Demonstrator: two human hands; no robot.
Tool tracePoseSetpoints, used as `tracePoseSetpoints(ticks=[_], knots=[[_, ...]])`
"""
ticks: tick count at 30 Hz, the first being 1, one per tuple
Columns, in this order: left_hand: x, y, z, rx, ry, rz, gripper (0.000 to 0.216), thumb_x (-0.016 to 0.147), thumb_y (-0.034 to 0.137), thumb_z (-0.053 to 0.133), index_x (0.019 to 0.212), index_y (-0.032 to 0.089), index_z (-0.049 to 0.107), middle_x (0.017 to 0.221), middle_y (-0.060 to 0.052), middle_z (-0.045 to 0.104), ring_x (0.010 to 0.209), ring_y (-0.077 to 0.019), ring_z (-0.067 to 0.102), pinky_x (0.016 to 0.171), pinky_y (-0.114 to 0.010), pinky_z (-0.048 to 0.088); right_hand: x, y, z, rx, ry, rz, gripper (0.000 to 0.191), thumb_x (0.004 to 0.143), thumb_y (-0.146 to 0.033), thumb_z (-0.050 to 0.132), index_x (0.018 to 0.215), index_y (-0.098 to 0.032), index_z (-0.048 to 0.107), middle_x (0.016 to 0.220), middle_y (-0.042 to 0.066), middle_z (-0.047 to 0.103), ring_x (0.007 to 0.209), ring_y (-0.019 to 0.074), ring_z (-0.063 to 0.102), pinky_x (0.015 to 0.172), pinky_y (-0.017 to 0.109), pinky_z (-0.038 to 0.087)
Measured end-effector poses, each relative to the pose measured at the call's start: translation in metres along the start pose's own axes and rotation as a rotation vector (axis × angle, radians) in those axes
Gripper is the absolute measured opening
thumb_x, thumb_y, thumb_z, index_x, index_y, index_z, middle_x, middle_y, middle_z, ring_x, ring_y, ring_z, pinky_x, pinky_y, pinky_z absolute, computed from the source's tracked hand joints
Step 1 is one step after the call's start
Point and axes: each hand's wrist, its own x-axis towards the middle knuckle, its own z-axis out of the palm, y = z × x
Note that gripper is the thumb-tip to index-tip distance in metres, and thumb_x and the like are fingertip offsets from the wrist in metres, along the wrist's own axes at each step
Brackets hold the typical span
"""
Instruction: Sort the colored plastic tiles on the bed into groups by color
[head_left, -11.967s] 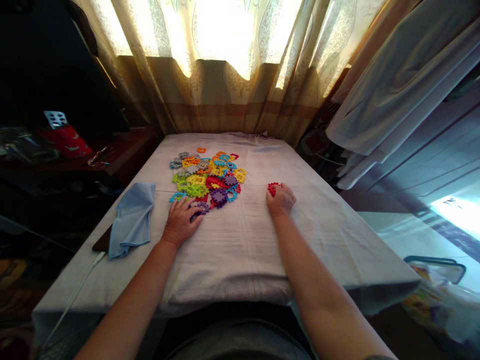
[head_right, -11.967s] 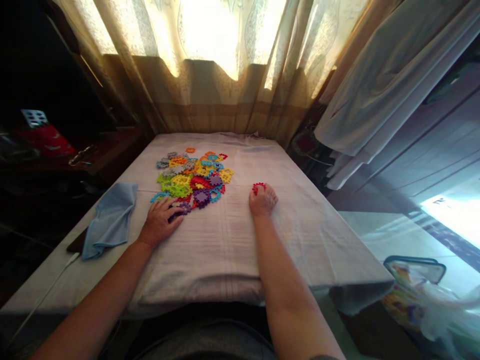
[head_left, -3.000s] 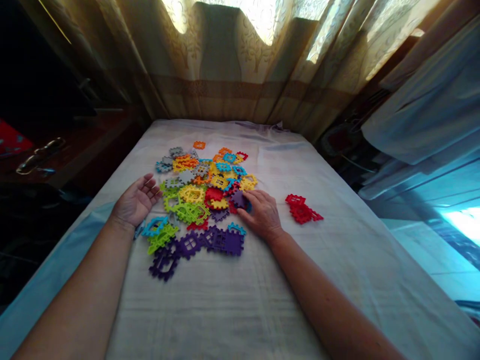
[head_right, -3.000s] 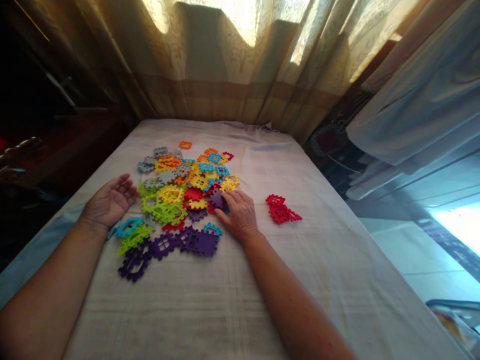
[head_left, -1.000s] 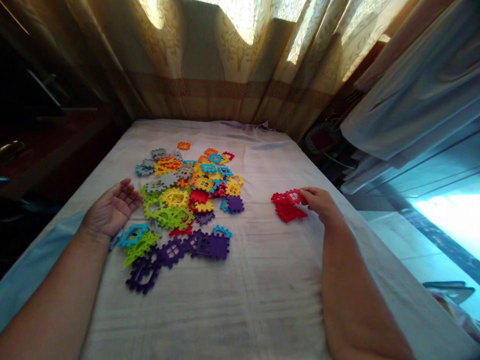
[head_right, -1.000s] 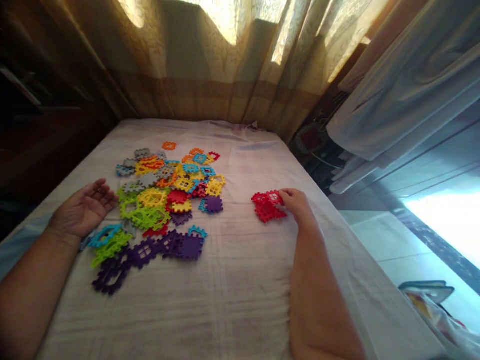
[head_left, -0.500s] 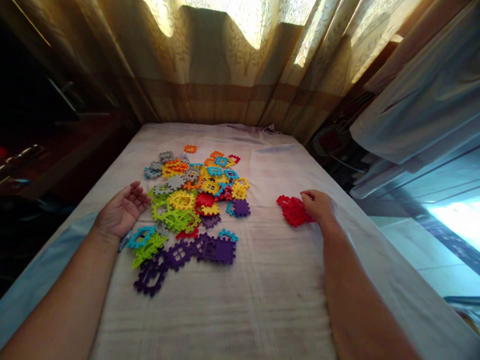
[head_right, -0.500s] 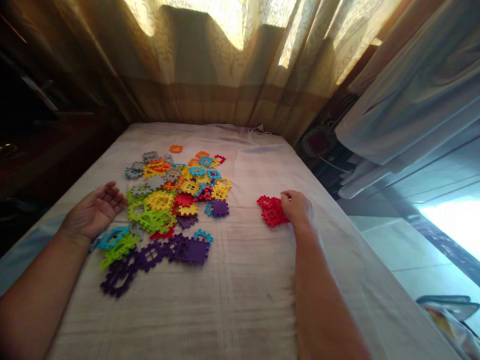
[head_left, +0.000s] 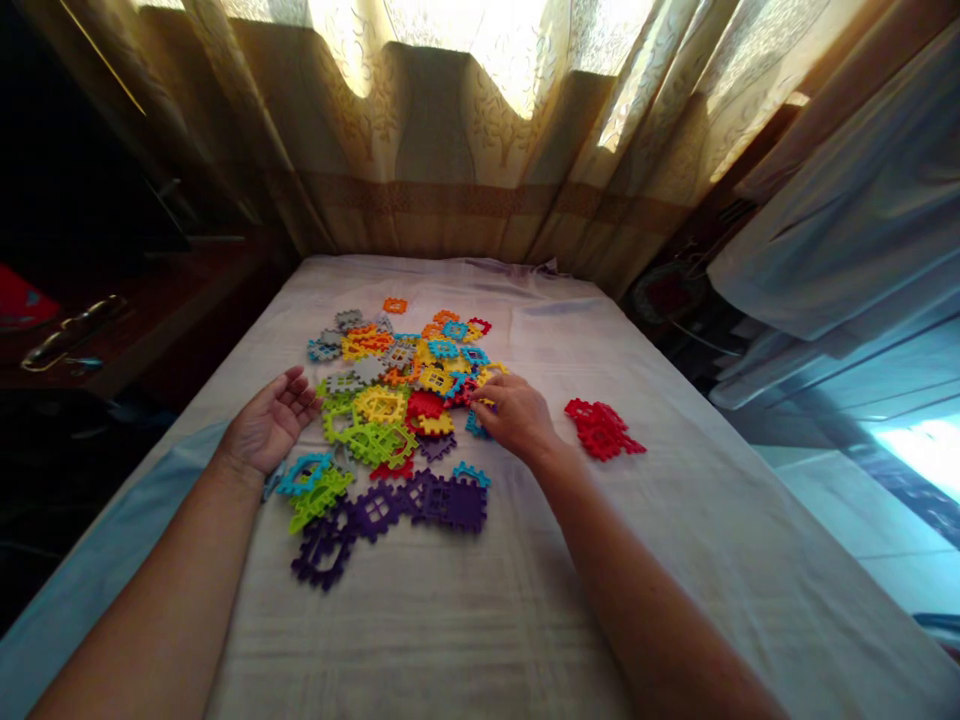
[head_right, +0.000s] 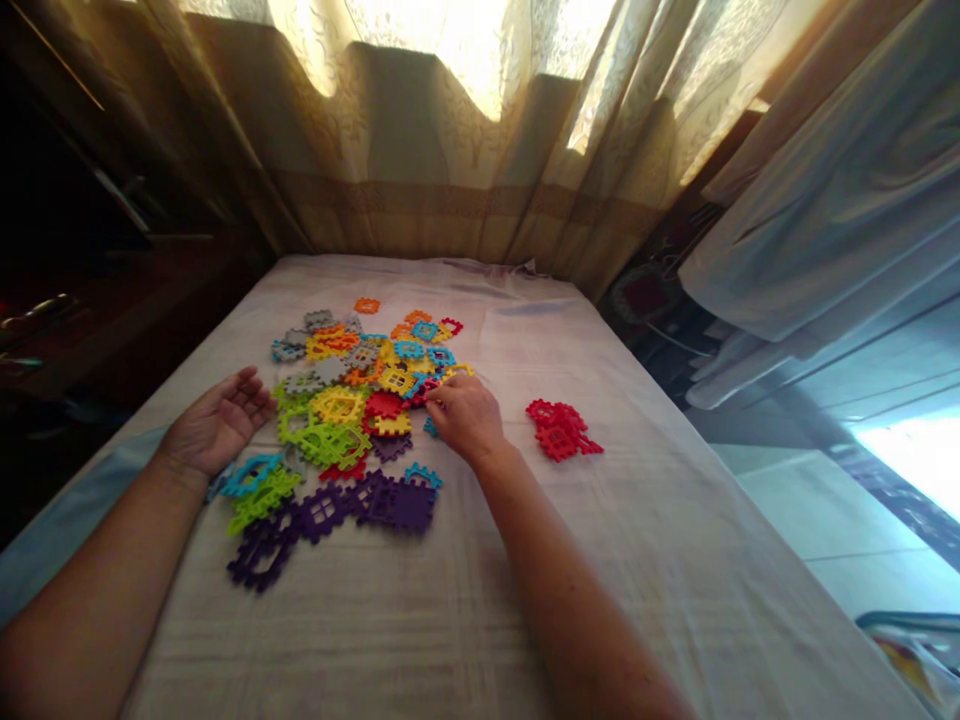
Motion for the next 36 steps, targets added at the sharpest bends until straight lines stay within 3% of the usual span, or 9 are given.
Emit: tracePoseSetpoints(ticks=[7, 12, 16, 22, 26, 30, 36], knots=[[-0.001, 0.0, 0.002, -0.01, 0.007, -0.005, 0.016, 0.085, 0.011, 0.053, 0.083, 0.017, 0.067, 0.065, 0.001, 0.065, 0.059, -0.0103, 0.063, 0.064, -0.023, 0.058, 0.019, -0.022, 0.017, -0.089, -0.048, -0.026, 0.017, 0.087, -0.022, 0.061, 0.093, -0.024, 0.077, 0.103, 0.01, 0.07, 0.104, 0.0257, 0.059, 0.09, 0.037, 0.047], [0.001, 0.0, 0.0, 0.032, -0.014, 0.008, 0.012, 0.083, 0.014, 0.058, 0.083, 0.02, 0.067, 0.067, 0.001, 0.066, 0.061, -0.011, 0.064, 0.067, -0.023, 0.058, 0.021, -0.02, 0.002, -0.044, -0.051, -0.04, 0.016, 0.088, -0.023, 0.06, 0.09, -0.023, 0.076, 0.106, 0.009, 0.071, 0.102, 0.0236, 0.061, 0.091, 0.036, 0.047], [0.002, 0.0, 0.0, 0.036, -0.009, 0.007, 0.012, 0.083, 0.015, 0.057, 0.083, 0.02, 0.068, 0.068, 0.001, 0.065, 0.06, -0.011, 0.063, 0.067, -0.023, 0.059, 0.019, 0.0, -0.034, -0.035, -0.11, 0.065, 0.013, 0.084, -0.023, 0.064, 0.088, -0.024, 0.076, 0.104, 0.007, 0.072, 0.097, 0.0212, 0.064, 0.083, 0.031, 0.048], [0.0, 0.0, 0.001, 0.035, 0.008, 0.008, 0.015, 0.085, 0.014, 0.054, 0.082, 0.02, 0.067, 0.067, 0.001, 0.065, 0.06, -0.0107, 0.063, 0.065, -0.022, 0.059, 0.003, 0.053, -0.08, -0.17, -0.259, 0.433, 0.015, 0.077, -0.027, 0.068, 0.084, -0.025, 0.08, 0.087, 0.007, 0.074, 0.076, 0.02, 0.065, 0.063, 0.028, 0.044], [0.001, -0.001, 0.001, 0.048, -0.002, 0.017, 0.011, 0.084, 0.015, 0.057, 0.083, 0.02, 0.067, 0.067, 0.001, 0.066, 0.06, -0.0106, 0.064, 0.065, -0.022, 0.059, -0.012, 0.088, -0.085, -0.188, -0.324, 0.587, 0.015, 0.07, -0.029, 0.072, 0.081, -0.025, 0.08, 0.071, 0.005, 0.072, 0.061, 0.0171, 0.062, 0.055, 0.027, 0.04], [0.002, -0.002, 0.0, 0.054, -0.002, 0.024, 0.007, 0.082, 0.016, 0.061, 0.084, 0.021, 0.066, 0.068, 0.002, 0.066, 0.06, -0.0106, 0.064, 0.066, -0.023, 0.059, -0.019, 0.112, -0.078, -0.155, -0.303, 0.556, 0.014, 0.065, -0.032, 0.076, 0.076, -0.025, 0.079, 0.065, 0.003, 0.071, 0.054, 0.0149, 0.059, 0.051, 0.026, 0.038], [0.001, -0.002, 0.002, 0.034, 0.01, 0.014, 0.009, 0.083, 0.014, 0.059, 0.084, 0.02, 0.066, 0.067, 0.002, 0.066, 0.059, -0.0101, 0.063, 0.063, -0.022, 0.059, -0.015, 0.106, -0.08, -0.118, -0.45, 0.662, 0.011, 0.067, -0.028, 0.073, 0.076, -0.024, 0.079, 0.068, 0.005, 0.073, 0.055, 0.0162, 0.061, 0.051, 0.027, 0.039]])
